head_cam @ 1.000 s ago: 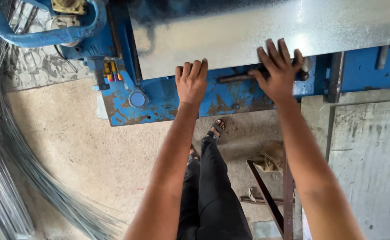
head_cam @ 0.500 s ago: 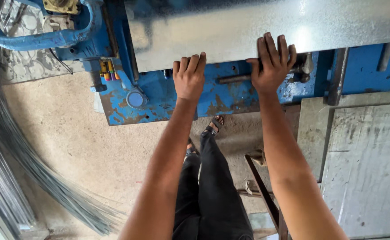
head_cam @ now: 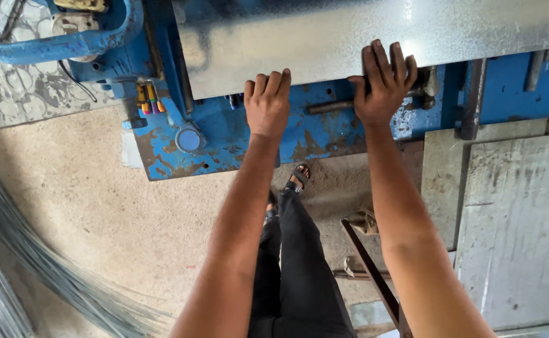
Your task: The person repeatedly feeds a large rectangular metal sheet into a blue industrial bending machine. They align the sheet, press down on the machine's lever to bend the edge, and then remove the sheet. This process is repeated multiple times on the same sheet.
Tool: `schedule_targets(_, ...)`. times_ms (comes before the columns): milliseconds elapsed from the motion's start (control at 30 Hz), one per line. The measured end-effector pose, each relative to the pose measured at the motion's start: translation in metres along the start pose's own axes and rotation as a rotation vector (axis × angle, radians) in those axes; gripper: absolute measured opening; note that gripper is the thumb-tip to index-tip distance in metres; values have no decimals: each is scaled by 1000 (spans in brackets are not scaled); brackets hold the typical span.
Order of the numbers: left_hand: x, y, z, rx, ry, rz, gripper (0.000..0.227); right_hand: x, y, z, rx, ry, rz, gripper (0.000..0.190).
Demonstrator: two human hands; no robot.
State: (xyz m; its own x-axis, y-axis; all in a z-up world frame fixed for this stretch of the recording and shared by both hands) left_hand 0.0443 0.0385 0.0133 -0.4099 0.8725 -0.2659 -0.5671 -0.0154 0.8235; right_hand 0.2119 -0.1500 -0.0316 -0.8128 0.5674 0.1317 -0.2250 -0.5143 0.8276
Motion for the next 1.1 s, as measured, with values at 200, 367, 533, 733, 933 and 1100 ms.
schedule_targets(200,0,0,0,-7,-8,7,21,-2,-3,-3,1,9,-19,47)
schedule_targets(367,-2,1,3,-18,-18,45,20,-2,-4,-1,-16,27,-49,51)
schedule_targets(533,-3,1,3,-3,-14,46,19,2,3,2,-23,32,-26,52)
schedule_targets(733,-3,0,4,12,-17,41,22,2,3,2,-48,43,-21,53)
schedule_targets(933,-3,-5,3,21,-3,34,27,6,8,8,-86,80,6,59)
schedule_targets(1100,-3,-5,1,45,-4,38,24,12,16,11,-40,91,-16,62)
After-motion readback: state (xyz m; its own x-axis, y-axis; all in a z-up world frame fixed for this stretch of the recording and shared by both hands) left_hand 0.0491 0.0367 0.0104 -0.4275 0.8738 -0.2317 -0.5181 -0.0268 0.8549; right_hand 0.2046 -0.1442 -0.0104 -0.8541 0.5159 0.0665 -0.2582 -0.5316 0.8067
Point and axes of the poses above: each hand's wrist, its own z-axis towards the middle knuckle, its own y-axis out of the back of the hand, x = y × z, the point moved 5 cm from there along z, towards the middle knuckle, and after that the axes turned 4 degrees about y, right-handed, at the moved point
